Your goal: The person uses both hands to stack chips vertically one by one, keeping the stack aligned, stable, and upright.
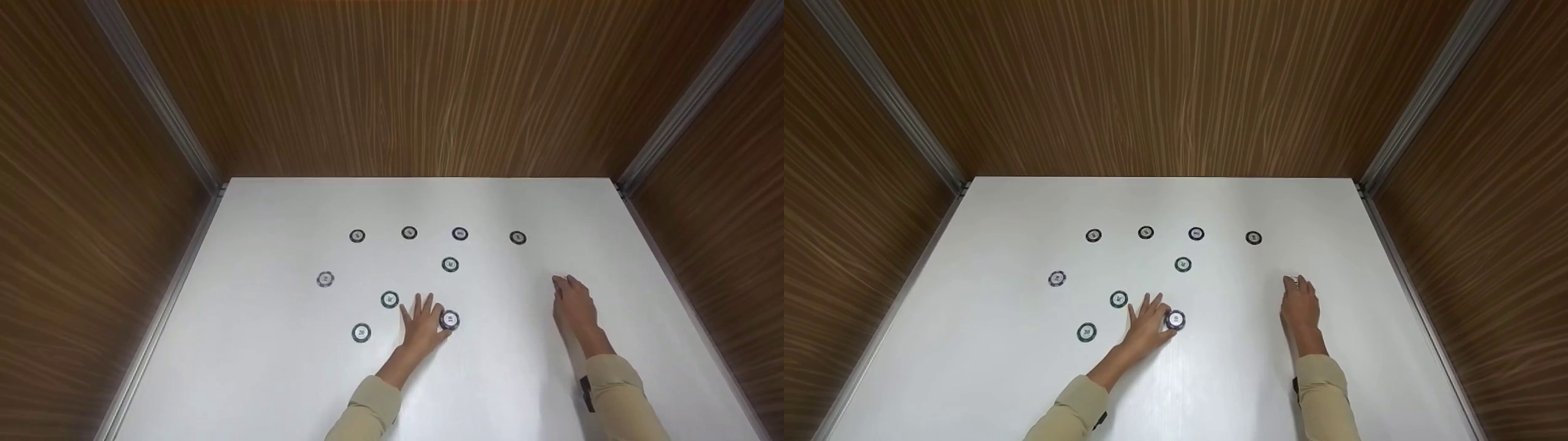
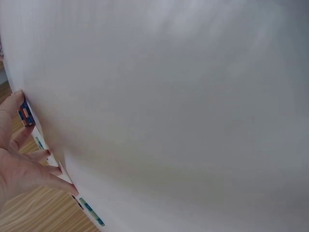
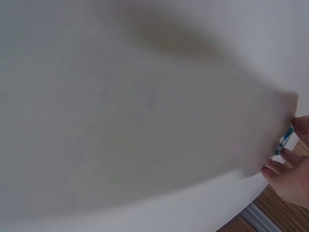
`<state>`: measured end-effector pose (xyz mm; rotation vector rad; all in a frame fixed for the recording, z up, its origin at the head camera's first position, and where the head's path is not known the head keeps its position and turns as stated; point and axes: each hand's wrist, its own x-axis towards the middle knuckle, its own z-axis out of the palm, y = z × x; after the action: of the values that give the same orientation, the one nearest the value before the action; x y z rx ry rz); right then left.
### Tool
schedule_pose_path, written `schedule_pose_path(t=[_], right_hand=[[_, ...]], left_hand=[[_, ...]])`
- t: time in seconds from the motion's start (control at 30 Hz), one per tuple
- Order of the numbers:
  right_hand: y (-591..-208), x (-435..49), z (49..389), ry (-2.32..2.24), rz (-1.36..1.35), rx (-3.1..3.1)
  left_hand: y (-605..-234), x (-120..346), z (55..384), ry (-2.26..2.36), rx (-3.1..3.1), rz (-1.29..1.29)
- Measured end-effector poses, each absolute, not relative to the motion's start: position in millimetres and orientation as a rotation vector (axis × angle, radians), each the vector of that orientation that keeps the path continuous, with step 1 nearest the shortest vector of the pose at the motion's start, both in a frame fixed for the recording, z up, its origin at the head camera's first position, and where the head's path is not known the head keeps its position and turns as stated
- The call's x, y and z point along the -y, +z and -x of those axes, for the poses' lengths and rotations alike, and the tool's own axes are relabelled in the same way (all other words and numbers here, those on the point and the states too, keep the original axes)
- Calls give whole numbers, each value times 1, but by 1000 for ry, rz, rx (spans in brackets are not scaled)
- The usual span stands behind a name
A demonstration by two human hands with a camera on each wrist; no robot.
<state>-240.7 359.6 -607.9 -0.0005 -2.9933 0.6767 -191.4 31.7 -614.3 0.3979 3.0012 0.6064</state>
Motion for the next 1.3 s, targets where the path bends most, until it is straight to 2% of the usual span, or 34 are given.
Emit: schedule_pose_path(t=[0.57, 1.3], right_hand=[[-610, -356, 234, 565, -27, 2945], [-606, -345, 229, 746, -69, 2952]], left_hand=[[-617, -33, 191, 633, -3021, -418], [-613, -31, 192, 651, -2997, -426]])
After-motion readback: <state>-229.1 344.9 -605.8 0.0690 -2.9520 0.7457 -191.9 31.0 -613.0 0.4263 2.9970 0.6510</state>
